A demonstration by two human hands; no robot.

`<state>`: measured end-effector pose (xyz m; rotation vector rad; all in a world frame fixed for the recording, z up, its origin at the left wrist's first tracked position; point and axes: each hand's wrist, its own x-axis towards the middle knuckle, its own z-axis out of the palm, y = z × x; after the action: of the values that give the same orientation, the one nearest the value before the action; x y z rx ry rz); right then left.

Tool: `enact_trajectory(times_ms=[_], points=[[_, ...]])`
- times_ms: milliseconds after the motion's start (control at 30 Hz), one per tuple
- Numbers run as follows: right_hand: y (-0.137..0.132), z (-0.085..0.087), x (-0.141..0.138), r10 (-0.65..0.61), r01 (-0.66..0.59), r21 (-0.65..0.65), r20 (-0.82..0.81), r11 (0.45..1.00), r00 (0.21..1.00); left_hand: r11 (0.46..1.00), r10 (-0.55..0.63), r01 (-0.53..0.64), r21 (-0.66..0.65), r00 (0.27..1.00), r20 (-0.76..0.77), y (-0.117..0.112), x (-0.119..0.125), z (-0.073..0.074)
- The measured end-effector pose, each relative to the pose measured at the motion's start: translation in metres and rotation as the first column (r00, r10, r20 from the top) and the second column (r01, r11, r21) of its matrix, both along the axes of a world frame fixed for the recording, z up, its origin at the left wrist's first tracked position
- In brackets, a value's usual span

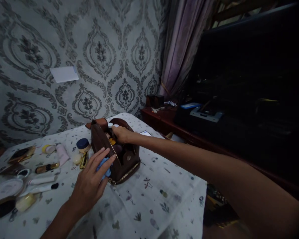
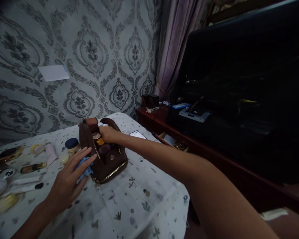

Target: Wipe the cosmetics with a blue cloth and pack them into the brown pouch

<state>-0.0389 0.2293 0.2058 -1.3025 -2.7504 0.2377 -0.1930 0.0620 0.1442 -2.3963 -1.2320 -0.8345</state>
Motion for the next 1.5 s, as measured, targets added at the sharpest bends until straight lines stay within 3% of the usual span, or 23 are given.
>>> enact_trajectory(times_ms=[133, 233, 400, 633, 767, 967, 1233, 1500], points=[[0.006, -0.006, -0.003, -0.052, 0.052, -0.005, 0.019, 0.999, 0.998, 1.0, -0.005, 0.005, 0.005, 1.0, 0.002, 0.0, 0.0, 0.0], [0.008, -0.008, -0.001, -0.02, 0.019, 0.03, 0.03, 0.999, 0.999, 1.0, 0.001, -0.001, 0.01, 1.0, -0.012, 0.0, -0.001, 0.0], [0.002, -0.006, 0.005, 0.065, -0.077, 0.139, 0.085, 0.987, 0.994, 1.0, 0.007, -0.007, 0.013, 1.0, -0.02, -0.001, -0.001, -0.001], [-0.005, -0.01, -0.002, -0.001, -0.065, 0.307, 0.209, 0.949, 0.978, 1.0, 0.017, -0.016, 0.009, 1.0, -0.02, 0.0, 0.0, -0.002], [-0.009, -0.006, -0.004, 0.033, -0.132, 0.37, 0.261, 0.92, 0.965, 1.0, 0.009, -0.009, 0.018, 1.0, -0.023, 0.0, 0.0, -0.002], [-0.004, 0.001, 0.001, 0.134, -0.276, 0.397, 0.35, 0.875, 0.927, 1.0, 0.004, -0.003, 0.011, 0.999, -0.034, 0.0, 0.0, -0.002], [0.006, -0.006, 0.005, 0.208, -0.389, 0.417, 0.415, 0.822, 0.886, 1.0, 0.01, -0.009, 0.02, 0.999, -0.03, -0.001, 0.0, -0.001], [0.003, 0.007, 0.006, 0.15, -0.355, 0.388, 0.469, 0.85, 0.871, 1.0, 0.013, -0.012, 0.015, 1.0, -0.026, -0.001, 0.0, -0.002]])
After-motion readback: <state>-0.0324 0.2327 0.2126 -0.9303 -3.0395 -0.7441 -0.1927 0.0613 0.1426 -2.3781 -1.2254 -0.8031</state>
